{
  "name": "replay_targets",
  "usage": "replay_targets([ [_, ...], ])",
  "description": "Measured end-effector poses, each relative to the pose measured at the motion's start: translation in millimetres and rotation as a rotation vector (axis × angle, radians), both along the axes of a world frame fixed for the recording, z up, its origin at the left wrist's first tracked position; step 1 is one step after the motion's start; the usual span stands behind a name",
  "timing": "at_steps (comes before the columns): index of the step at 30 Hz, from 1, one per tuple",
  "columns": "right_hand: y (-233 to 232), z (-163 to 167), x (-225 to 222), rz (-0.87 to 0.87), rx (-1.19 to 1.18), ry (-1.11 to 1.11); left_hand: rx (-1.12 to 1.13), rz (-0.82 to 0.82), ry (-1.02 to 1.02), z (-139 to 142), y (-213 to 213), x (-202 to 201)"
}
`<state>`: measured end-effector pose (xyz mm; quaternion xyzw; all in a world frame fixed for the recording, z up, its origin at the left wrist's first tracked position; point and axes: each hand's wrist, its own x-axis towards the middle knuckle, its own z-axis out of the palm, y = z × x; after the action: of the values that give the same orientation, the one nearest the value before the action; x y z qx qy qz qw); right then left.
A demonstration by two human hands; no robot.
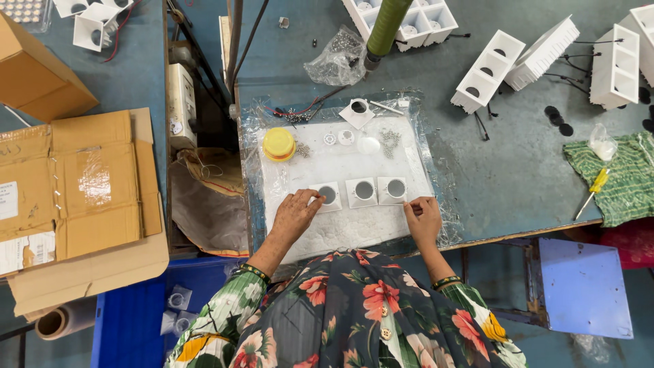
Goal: The person sits at a factory workbench fitting black circular mesh discs into the openings of white plastic fixture housings and pressing them into place. They then pick up a green soldering iron and apply its tip to the assembled housing, working on the joints while steadying the unit with the other hand.
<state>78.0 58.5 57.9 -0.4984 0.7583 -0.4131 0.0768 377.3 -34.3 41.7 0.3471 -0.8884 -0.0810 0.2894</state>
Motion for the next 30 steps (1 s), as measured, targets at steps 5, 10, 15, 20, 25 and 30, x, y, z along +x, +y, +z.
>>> replay_targets([
  [5, 1.3, -6.5, -3.8, -0.007, 0.014, -0.016, -0.035, 0.002, -0.03, -9.9, 8.6, -2.2],
  [10, 2.3, -11.7, -7.4, 0.019, -0.01, -0.07, -0.061, 0.038, -0.129, -20.7, 13.3, -5.6],
  [15, 1.7, -12.5, -7.7, 0.011, 0.002, -0.067, 0.001, 0.048, -0.189, -23.3, 11.9, -7.7],
  [20, 1.5, -6.9, -5.0, 0.007, 0.001, -0.057, 0.03, 0.072, -0.238, -18.3, 9.2, -14.2],
  [25, 0.6, 2.4, -1.0, 0.009, -0.037, -0.073, 0.112, 0.069, -0.204, -10.7, 9.1, -15.7],
  [30, 0.9, 12.0, 2.1, 0.007, -0.086, -0.101, 0.132, 0.067, -0.182, -3.0, 12.5, -13.5],
])
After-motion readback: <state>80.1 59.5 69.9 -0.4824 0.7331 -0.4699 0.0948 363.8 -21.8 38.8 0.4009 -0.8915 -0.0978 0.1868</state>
